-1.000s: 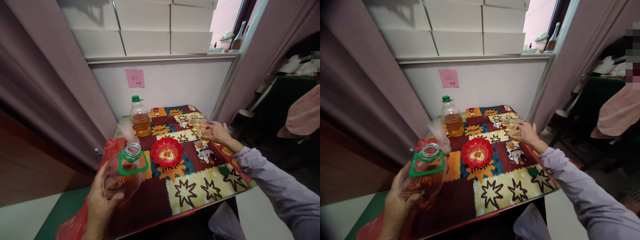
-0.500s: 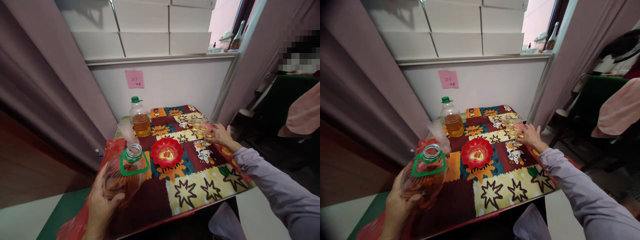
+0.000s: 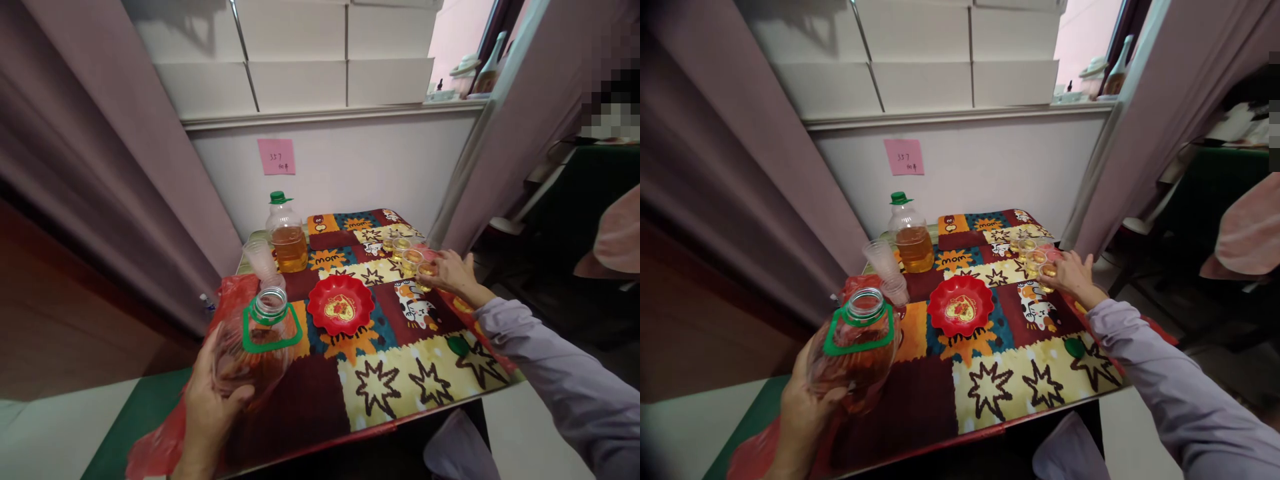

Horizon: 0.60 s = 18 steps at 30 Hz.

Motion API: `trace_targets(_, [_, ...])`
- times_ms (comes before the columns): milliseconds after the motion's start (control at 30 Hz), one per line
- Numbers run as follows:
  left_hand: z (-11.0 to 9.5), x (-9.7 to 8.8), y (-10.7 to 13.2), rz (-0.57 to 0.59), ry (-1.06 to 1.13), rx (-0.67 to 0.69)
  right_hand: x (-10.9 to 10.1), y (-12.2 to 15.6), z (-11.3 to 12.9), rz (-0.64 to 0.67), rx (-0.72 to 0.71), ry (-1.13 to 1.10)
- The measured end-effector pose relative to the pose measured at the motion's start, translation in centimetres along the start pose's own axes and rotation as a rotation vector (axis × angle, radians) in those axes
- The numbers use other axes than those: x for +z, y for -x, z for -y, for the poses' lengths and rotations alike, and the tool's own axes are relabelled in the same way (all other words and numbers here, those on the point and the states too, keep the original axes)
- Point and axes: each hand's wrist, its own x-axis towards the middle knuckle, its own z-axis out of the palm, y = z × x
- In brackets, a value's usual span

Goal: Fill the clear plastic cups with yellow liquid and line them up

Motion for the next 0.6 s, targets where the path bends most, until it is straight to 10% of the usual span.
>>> trace_targets(267, [0.0,-0.2,0.8,0.005,0.094,-0.045,-3.6,0.1,5.9,-0.466,-0.318,-0.219])
trace_targets(433, [-0.5,-0.2,1.0,-0.024,0.151,-0.053,-5.7,2.4,18.3,-0.385,-0.604,-0.595])
trace_targets(600, [-0.3,-0.3,1.2,-0.041,0.202,-0.045,-6.1,4.3,30.3,-0.026,-0.748,-0.497])
